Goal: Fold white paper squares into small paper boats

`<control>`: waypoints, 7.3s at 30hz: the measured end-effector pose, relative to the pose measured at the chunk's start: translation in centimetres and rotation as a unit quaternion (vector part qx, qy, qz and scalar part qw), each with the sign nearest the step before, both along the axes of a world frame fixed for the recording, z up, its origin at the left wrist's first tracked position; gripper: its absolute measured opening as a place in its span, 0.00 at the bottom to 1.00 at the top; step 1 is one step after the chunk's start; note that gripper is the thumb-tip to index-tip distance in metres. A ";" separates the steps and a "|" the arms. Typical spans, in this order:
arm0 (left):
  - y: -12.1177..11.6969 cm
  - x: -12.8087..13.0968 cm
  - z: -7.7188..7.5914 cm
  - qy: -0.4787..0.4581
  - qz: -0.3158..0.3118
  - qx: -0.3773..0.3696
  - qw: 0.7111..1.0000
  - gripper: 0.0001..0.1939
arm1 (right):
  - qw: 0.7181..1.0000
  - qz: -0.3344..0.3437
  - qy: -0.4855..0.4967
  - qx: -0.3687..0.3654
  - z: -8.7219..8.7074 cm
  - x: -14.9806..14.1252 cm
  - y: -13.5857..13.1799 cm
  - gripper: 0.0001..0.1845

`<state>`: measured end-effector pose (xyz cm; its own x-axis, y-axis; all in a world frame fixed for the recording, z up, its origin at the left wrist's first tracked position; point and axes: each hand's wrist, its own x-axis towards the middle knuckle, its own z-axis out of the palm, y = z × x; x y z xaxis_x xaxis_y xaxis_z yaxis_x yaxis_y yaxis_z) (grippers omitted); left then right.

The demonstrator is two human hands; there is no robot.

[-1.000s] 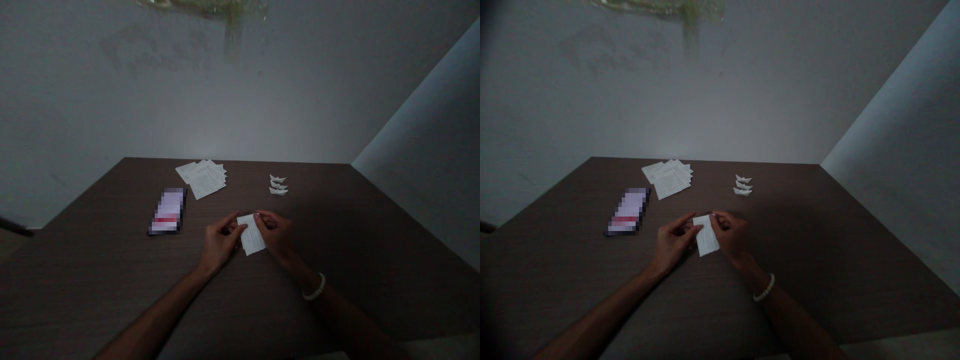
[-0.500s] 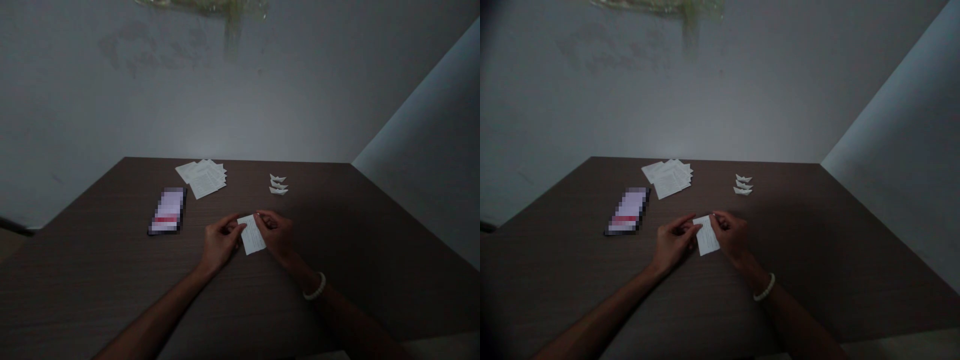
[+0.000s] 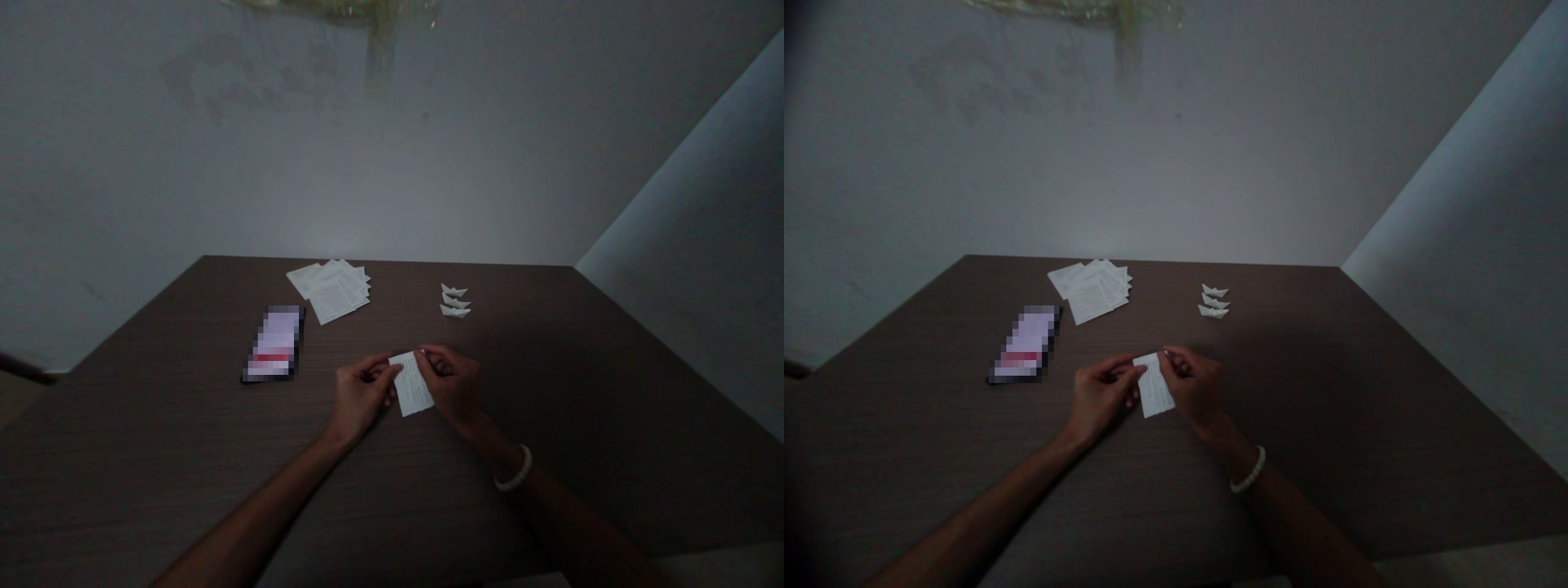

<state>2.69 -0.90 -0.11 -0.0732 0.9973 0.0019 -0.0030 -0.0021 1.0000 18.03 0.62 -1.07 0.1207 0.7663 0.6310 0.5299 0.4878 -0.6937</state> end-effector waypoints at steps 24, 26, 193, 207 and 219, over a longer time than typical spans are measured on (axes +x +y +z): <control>0.0 0.0 0.6 -0.025 -0.003 -0.008 1.000 0.18 | 0.982 0.091 0.109 -0.128 0.3 0.4 0.3 0.17; 0.0 0.0 0.6 -0.029 0.001 -0.008 1.000 0.18 | 0.969 0.126 0.138 -0.161 0.3 0.6 0.5 0.18; 0.6 -0.6 -0.2 -0.124 -0.145 -0.040 0.981 0.21 | 0.923 0.128 0.242 -0.271 0.0 0.1 1.0 0.24; 0.4 -0.6 0.5 -0.112 -0.152 -0.018 0.982 0.16 | 0.960 0.091 0.175 -0.198 0.5 0.1 0.5 0.19; 0.4 -0.6 0.6 -0.076 -0.166 -0.006 0.983 0.17 | 0.974 0.040 0.144 -0.169 0.7 -0.2 0.1 0.18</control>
<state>2.10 -0.54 0.48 0.2578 0.9662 0.0045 -0.1510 0.0357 0.9879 17.86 0.74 -0.42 0.1856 0.9388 0.2902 0.2596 0.2379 -0.9359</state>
